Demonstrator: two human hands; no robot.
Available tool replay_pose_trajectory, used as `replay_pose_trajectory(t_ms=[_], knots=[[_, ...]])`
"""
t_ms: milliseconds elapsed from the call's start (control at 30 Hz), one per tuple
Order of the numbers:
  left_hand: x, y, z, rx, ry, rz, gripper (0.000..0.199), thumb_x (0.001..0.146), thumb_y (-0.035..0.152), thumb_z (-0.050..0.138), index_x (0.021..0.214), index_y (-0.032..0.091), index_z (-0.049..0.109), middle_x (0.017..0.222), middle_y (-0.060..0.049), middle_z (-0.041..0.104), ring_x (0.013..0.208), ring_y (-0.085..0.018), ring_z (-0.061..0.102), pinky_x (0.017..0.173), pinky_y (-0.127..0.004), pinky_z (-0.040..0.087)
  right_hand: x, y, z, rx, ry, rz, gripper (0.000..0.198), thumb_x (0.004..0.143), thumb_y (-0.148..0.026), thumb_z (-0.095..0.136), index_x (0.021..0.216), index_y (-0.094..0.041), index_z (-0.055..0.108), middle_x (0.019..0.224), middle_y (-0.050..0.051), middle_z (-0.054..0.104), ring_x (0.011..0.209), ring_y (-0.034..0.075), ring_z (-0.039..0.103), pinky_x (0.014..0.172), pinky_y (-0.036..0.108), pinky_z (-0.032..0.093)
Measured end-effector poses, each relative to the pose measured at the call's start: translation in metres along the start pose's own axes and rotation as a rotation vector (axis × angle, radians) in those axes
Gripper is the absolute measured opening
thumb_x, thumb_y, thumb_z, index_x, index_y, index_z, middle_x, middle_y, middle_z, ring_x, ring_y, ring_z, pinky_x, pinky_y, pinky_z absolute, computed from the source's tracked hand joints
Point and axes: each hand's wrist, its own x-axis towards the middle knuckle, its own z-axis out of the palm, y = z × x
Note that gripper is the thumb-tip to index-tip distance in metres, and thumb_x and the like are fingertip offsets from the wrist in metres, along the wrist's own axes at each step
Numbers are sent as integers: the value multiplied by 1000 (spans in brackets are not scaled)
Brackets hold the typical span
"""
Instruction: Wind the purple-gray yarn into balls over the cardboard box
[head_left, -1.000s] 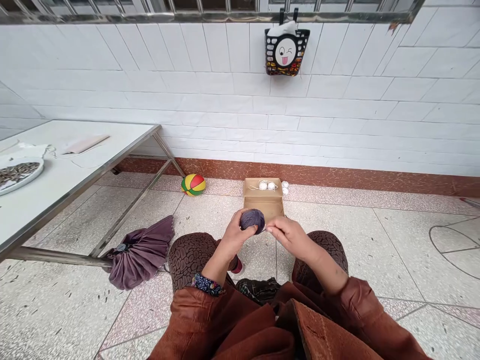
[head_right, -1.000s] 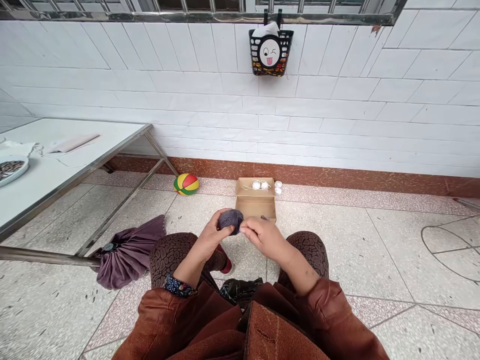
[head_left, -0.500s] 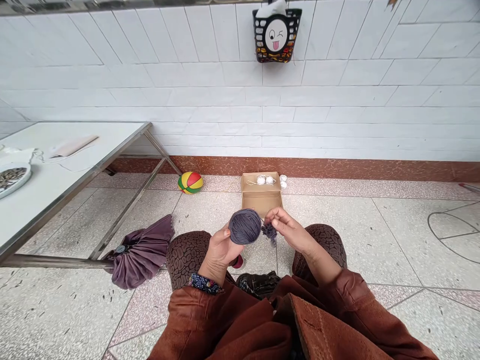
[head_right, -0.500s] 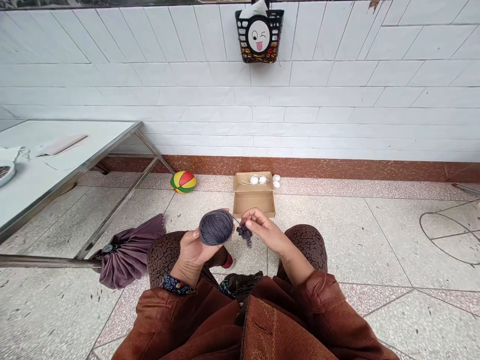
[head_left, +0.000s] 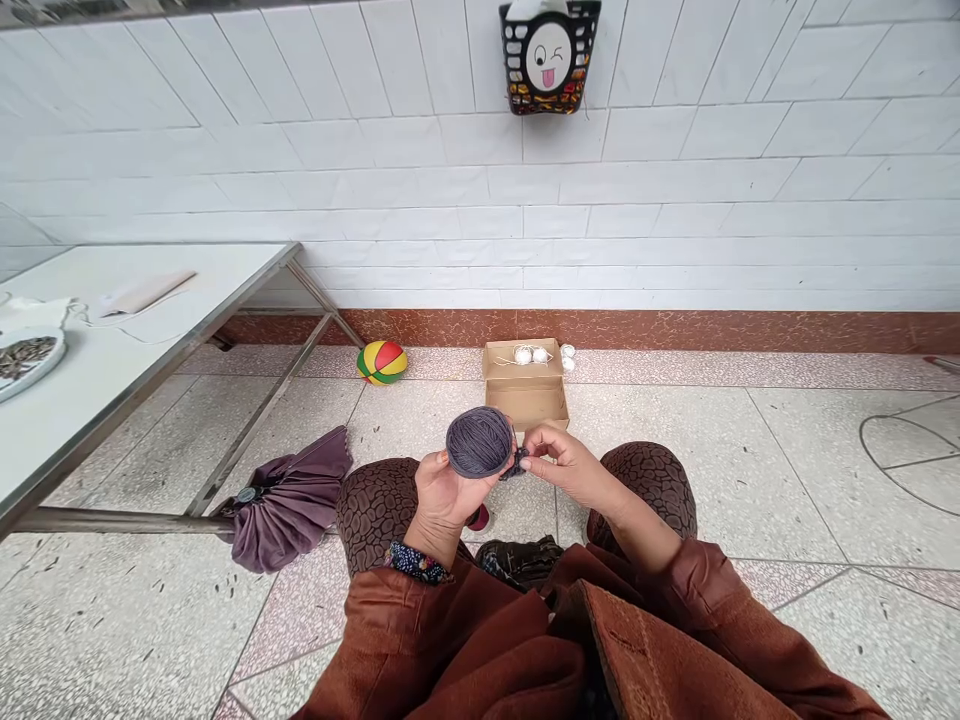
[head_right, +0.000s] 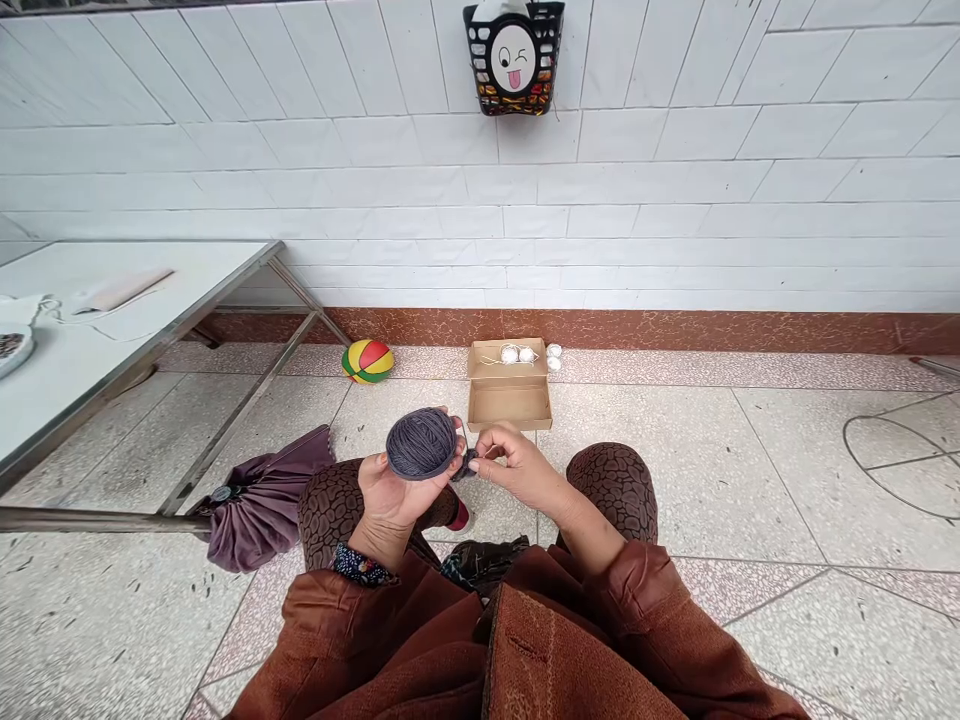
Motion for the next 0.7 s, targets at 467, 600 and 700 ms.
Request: replay_pose_trajectory(t_ms=[467, 600, 700], knots=[[-8, -2, -3, 56, -66, -109, 80, 67, 37, 72, 142, 20, 53, 135, -17, 64, 112, -37, 66, 81, -42, 53, 1, -4, -6, 72, 324, -134, 11, 91, -27, 64, 89, -24, 53, 113, 5, 67, 85, 15, 68, 74, 31, 56], [-9, -7, -1, 101, -91, -111, 80, 68, 39, 76, 142, 19, 53, 129, -17, 67, 112, -36, 66, 81, -39, 55, 0, -3, -5, 41, 288, -288, 12, 88, -15, 62, 93, -25, 57, 117, 5, 65, 111, 19, 65, 97, 39, 53], [-9, -10, 2, 139, -138, -113, 85, 64, 39, 82, 141, 18, 54, 130, -17, 66, 115, -37, 65, 89, -44, 55, -1, -2, -4, -11, 303, -306, 15, 88, -13, 60, 95, -26, 57, 116, 5, 65, 110, 19, 64, 96, 38, 52]])
